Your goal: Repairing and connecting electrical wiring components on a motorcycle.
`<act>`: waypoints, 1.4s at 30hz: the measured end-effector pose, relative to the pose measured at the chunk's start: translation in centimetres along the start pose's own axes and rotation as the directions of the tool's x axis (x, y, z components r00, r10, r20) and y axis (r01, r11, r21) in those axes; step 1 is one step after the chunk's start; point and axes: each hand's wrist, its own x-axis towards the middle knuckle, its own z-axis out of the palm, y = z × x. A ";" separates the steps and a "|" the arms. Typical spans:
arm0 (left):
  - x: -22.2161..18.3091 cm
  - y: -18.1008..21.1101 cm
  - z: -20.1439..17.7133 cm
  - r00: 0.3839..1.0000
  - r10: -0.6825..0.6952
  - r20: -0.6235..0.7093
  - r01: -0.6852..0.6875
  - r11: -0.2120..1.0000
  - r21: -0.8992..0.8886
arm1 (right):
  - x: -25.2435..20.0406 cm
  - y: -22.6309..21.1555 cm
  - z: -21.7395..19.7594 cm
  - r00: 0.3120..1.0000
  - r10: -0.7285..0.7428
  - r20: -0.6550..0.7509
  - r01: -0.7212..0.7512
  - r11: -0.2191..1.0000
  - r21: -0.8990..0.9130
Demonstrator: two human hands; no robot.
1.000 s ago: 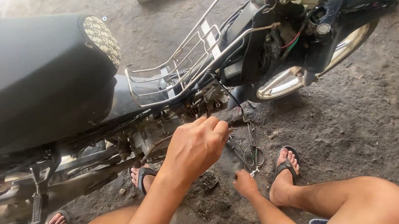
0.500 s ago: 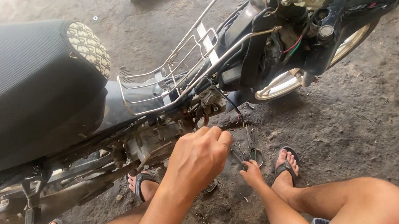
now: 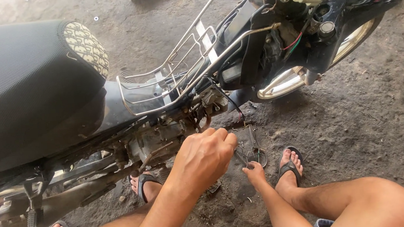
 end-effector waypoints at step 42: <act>-0.6 -0.6 0.7 0.996 -0.016 0.089 0.015 1.000 0.009 | -4.8 -5.9 -5.7 0.998 -0.042 0.037 0.054 0.898 -0.436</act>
